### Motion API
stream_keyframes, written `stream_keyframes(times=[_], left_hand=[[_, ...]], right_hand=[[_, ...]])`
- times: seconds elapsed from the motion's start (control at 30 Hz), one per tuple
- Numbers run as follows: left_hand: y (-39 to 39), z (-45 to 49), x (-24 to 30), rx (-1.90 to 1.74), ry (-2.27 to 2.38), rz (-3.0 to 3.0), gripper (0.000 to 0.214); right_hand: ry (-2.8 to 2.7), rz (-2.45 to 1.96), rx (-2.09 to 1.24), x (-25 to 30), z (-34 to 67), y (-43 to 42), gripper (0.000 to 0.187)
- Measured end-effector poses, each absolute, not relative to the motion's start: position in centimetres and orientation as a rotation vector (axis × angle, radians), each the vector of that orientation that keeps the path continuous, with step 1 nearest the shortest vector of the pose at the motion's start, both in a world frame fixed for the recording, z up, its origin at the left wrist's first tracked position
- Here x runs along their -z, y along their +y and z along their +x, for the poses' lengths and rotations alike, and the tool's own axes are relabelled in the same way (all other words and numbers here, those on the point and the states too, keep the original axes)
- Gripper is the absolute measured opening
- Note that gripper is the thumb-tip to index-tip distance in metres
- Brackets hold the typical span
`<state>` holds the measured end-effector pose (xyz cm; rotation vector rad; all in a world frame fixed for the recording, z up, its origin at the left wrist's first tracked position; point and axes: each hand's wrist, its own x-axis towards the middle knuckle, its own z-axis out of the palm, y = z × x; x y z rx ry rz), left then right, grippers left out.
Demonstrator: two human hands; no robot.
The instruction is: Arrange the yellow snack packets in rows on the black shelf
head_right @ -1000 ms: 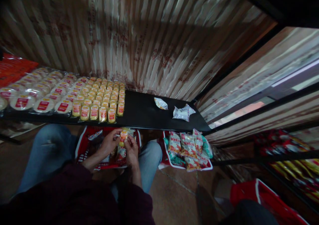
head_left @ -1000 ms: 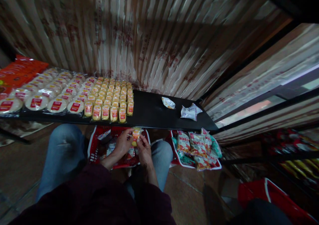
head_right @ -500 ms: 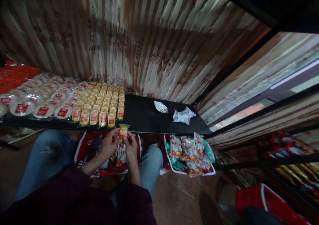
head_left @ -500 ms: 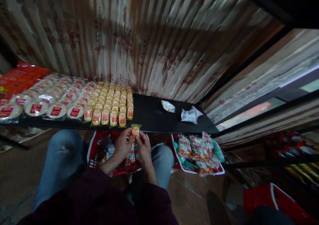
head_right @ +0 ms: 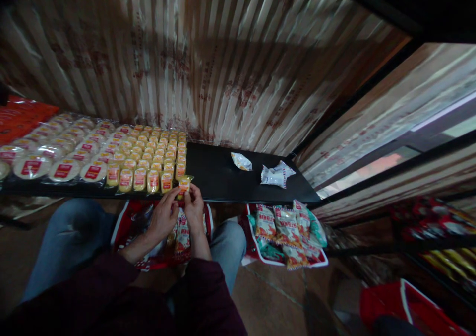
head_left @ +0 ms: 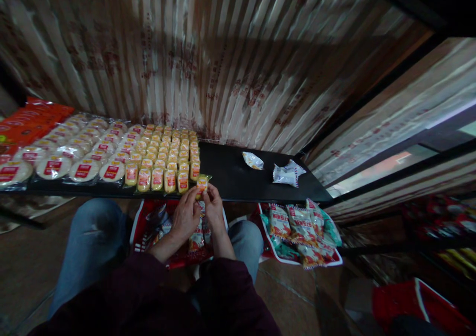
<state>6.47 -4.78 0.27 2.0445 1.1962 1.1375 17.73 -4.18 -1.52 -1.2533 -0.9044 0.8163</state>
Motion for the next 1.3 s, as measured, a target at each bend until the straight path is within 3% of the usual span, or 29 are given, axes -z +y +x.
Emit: stream_keyframes(times=[0.37,1.3], left_hand=[[-4.0,5.2,0.1,-1.039,1.316,2.616,0.051],[-0.2,4.6,2.5,-0.903,1.228,2.873,0.052]], right_hand=[[-1.016,-1.38,-0.698,1.6,17.3,-2.0,0.025],[-1.259,-1.562,-0.426,1.9,17.9,-0.5,0.017]])
